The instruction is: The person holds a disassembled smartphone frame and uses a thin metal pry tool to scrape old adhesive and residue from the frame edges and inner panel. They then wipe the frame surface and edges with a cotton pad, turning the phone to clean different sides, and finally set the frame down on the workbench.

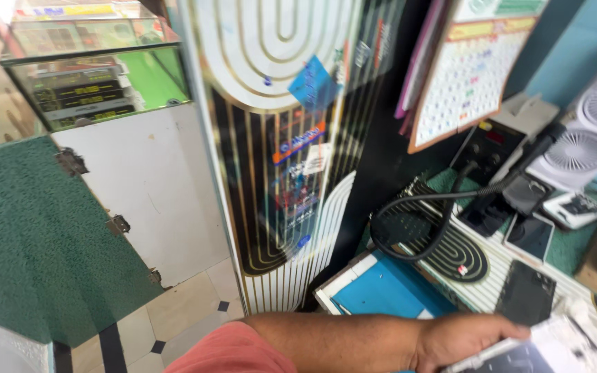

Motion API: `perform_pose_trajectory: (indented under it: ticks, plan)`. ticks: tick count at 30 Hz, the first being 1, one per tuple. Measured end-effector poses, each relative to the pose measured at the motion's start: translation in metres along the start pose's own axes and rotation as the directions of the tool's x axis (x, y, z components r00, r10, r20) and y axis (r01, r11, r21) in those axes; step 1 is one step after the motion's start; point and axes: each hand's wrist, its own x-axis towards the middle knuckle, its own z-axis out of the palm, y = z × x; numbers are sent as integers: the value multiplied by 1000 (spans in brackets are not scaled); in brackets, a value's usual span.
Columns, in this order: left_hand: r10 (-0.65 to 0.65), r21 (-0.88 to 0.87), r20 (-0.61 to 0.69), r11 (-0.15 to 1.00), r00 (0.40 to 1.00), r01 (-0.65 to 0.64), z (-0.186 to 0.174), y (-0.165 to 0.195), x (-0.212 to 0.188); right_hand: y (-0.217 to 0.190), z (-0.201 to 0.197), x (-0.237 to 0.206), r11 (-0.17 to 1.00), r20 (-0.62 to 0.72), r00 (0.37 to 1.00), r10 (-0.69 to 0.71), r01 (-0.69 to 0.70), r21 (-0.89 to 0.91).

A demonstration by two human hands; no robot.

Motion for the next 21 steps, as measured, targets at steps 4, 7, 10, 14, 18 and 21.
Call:
perform_pose_trajectory:
  ticks: [4, 7, 10, 14, 18, 21]
  plan:
    - [-66, 105, -148, 991, 987, 82, 68, -7, -14, 7, -37, -49, 982, -43, 996, -76, 82, 168]
    - [-138, 123, -132, 980, 982, 154, 122, -10, -23, 14, -54, -70, 876, 8, 999, -46, 36, 482]
    - [-77, 234, -251, 962, 965, 138, 160, -15, -17, 5, -52, -77, 831, 1, 999, 33, -28, 556]
    - [25, 359, -309, 929, 951, 93, 192, -17, -14, -28, -37, -85, 858, -59, 998, 4, 27, 513]
    - [23, 388, -347, 914, 938, 121, 199, -16, -6, -52, -27, -88, 900, -74, 988, -134, 153, 408]
    - [37, 417, -360, 900, 932, 126, 199, -17, -2, -56, -24, -85, 904, -90, 981, -171, 193, 381]
